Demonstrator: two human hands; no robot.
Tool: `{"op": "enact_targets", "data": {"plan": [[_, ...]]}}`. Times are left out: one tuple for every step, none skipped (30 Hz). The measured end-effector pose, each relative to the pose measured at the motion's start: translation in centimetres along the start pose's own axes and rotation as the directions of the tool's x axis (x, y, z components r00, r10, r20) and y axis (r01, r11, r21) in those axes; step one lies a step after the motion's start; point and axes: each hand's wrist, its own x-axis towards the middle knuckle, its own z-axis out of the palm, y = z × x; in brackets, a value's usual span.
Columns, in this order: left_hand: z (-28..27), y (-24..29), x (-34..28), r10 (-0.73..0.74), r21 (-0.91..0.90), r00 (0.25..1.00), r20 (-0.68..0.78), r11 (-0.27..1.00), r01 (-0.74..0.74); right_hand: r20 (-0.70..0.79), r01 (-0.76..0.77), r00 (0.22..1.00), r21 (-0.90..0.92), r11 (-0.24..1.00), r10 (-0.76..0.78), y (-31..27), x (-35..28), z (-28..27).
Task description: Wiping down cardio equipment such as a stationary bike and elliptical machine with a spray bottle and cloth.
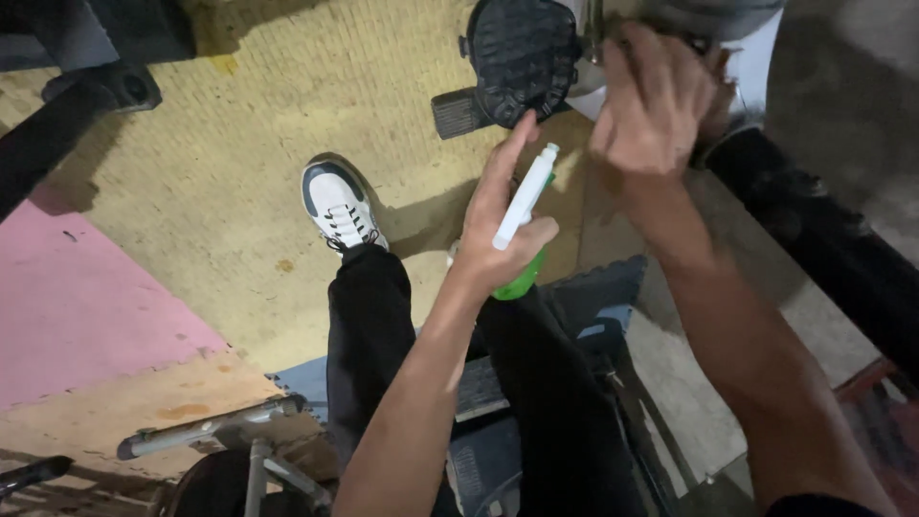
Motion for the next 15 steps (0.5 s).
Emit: {"op": "enact_targets", "data": {"plan": [[0.0,-0.5,-0.1,-0.002,0.002,1.0,-0.007,1.0,0.002,-0.001,0.003,1.0,0.007,1.0,-0.003,-0.1,0.6,-0.2],[0.0,-1.0,-0.1,0.094,0.049,0.995,-0.023,0.994,-0.093,-0.047,-0.019,0.999,0.088,0.996,0.023,-0.1,1.2,-0.4],[0.1,-1.5,-0.2,0.189,0.096,0.981,-0.029,0.978,-0.186,-0.091,-0.038,0.994,0.168,0.985,0.054,-0.1,1.8,-0.6],[0.2,-1.6,-0.1,0.188,0.099,0.982,-0.032,0.978,-0.184,-0.092,-0.038,0.994,0.172,0.984,0.054,-0.7,2.9,-0.8],[0.3,-1.7,0.1,0.136,0.015,0.99,-0.046,0.991,-0.135,-0.089,-0.065,0.991,0.328,0.943,0.099,-1.2,4.1,-1.0],[0.4,-1.7,0.3,0.082,-0.069,0.995,-0.054,0.994,-0.085,-0.078,-0.088,0.987,0.475,0.876,0.142,-1.7,5.3,-1.2],[0.6,-2.0,0.5,0.082,-0.071,0.995,-0.053,0.994,-0.085,-0.078,-0.089,0.987,0.473,0.877,0.142,-2.7,6.1,-0.7],[0.8,-2.3,0.7,0.056,-0.091,0.995,-0.081,0.994,-0.063,0.031,-0.135,0.99,0.541,0.83,0.141,-3.7,7.0,-0.2],[0.9,-2.5,0.9,0.029,-0.112,0.994,-0.109,0.993,-0.041,0.14,-0.188,0.982,0.6,0.778,0.129,-4.6,8.0,0.2],[0.9,-2.3,1.1,0.028,-0.114,0.994,-0.108,0.993,-0.041,0.141,-0.188,0.982,0.598,0.779,0.129,-4.8,7.9,1.8],[0.9,-2.2,1.2,0.004,-0.126,0.989,-0.148,0.992,-0.022,0.185,-0.253,0.966,0.54,0.803,0.18,-5.1,7.8,3.4],[0.9,-2.0,1.3,-0.021,-0.138,0.982,-0.187,0.99,-0.005,0.225,-0.315,0.946,0.478,0.82,0.232,-5.5,7.7,5.0],[0.8,-1.7,1.4,-0.019,-0.134,0.982,-0.186,0.991,-0.006,0.223,-0.315,0.946,0.48,0.819,0.234,-5.7,7.7,6.4],[0.6,-1.4,1.5,-0.083,-0.149,0.979,-0.187,0.987,0.055,0.169,-0.265,0.963,0.454,0.851,0.21,-5.9,7.8,7.8],[0.2,-1.1,1.8,-0.142,-0.156,0.972,-0.186,0.981,0.113,0.109,-0.217,0.976,0.427,0.878,0.188,-6.2,8.2,9.4]]}}
